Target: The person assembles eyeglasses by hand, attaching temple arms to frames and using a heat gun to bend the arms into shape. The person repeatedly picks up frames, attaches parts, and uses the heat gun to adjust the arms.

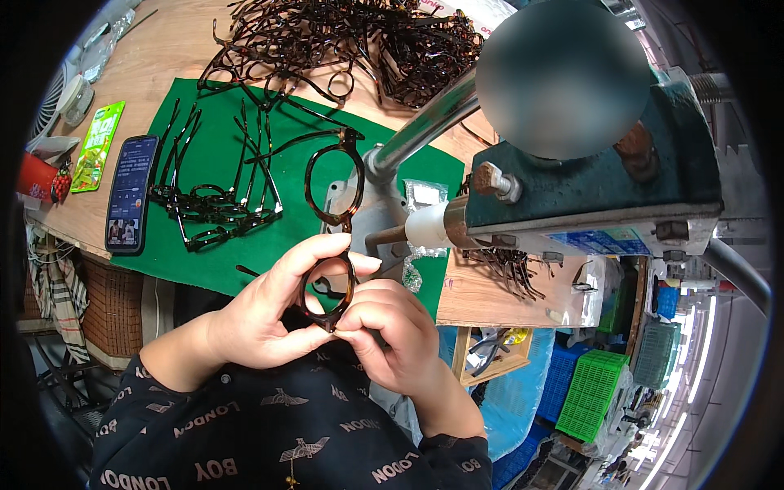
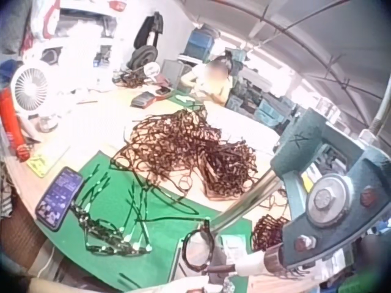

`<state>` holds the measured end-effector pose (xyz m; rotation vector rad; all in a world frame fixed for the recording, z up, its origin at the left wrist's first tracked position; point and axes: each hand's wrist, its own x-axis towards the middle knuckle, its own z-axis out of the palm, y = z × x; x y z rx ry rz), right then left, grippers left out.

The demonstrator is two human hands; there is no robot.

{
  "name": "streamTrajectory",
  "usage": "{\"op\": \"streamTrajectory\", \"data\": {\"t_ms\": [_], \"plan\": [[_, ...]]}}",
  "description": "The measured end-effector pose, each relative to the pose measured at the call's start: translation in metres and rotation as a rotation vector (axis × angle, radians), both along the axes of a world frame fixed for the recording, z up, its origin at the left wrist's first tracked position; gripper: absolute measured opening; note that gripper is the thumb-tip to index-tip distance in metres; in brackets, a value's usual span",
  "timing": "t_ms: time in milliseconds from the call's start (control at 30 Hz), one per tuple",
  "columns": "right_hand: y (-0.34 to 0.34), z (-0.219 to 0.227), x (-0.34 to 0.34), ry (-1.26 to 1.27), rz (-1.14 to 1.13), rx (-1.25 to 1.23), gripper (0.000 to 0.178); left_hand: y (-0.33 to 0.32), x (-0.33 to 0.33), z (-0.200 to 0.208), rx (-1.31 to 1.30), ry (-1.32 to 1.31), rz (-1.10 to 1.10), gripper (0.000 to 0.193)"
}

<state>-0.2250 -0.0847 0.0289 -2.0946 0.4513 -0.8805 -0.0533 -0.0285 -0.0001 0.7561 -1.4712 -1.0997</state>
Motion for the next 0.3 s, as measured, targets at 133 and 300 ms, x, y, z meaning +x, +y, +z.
{"op": "streamTrajectory", "data": {"t_ms": [133,300], "plan": [[0.0004,0.0007,-0.0008,0.005,-0.027,0.025,0.012,-0.0005,-0.0016,0.0010,0.060,0.064,-0.040,0.078],[-0.0036,0.0004,-0.0050,-0.021,0.022,0.076,0.012,-0.0004,-0.0027,0.0013,0.129,0.155,-0.097,0.077]]}}
